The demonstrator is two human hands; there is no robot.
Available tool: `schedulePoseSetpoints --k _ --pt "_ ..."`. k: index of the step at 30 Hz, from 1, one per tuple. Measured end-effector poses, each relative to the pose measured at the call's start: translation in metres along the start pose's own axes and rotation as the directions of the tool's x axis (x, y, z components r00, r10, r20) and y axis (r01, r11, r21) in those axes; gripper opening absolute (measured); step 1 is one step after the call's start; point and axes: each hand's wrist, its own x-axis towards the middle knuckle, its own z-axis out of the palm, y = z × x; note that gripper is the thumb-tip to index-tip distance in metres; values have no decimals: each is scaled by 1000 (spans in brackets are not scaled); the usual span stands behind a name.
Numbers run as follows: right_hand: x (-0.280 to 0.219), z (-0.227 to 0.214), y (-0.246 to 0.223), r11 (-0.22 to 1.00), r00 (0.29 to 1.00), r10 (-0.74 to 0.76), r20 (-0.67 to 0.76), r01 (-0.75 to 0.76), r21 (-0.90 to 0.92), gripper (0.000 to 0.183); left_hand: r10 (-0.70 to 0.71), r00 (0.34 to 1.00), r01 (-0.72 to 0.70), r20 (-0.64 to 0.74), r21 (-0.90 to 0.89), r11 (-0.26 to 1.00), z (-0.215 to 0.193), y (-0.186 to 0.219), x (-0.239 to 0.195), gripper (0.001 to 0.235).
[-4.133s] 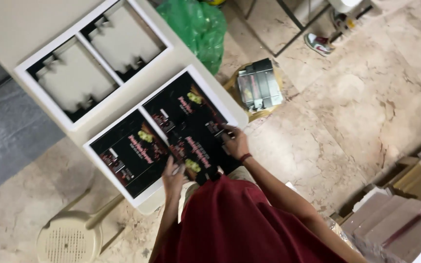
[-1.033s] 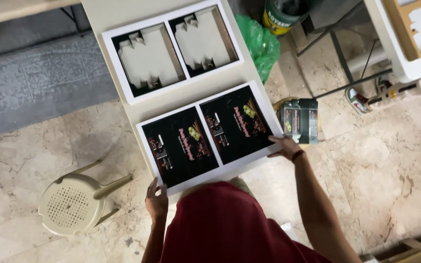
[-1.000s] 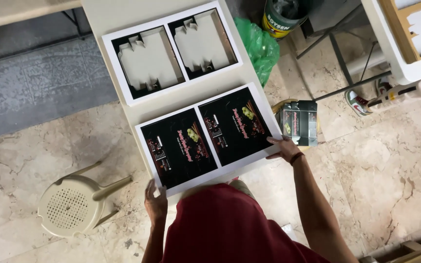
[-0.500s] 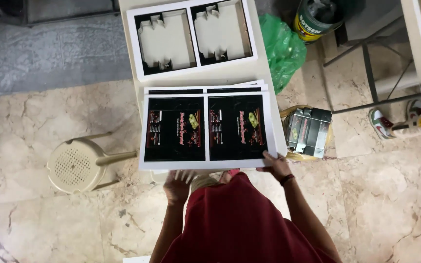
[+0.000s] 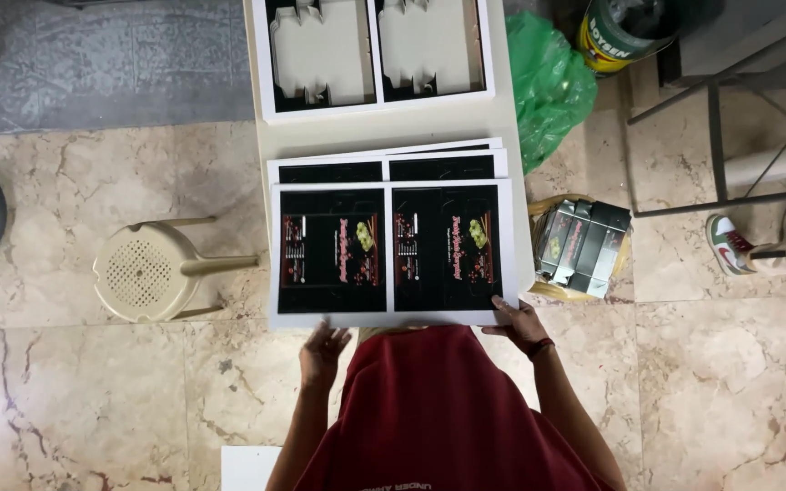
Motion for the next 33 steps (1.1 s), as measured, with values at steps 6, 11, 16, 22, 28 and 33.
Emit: schedulePoseSetpoints --k 6,11,16,22,28,33 --pt "11 -14 4 999 1000 1 20 0 -42 46 -12 998 19 57 -129 991 -35 8 2 29" --pt "-6 -9 -10 982 997 -81 6 81 -171 46 106 994 -109 -31 -84 991 -7 69 -5 26" --pt "-95 40 -65 833 981 -171 -95 92 -546 44 25 997 6 -77 380 925 13 128 -54 42" --pt "-106 42 -76 709 908 -412 74 370 -600 30 192 933 -272 305 243 931 -31 137 -35 23" --pt "-35 36 -72 811 935 -353 22 318 -492 44 142 949 -218 281 262 940 -14 138 16 13" --pt "6 43 -61 599 841 -438 -318 9 -801 49 296 953 -70 -63 907 416 53 153 -10 86"
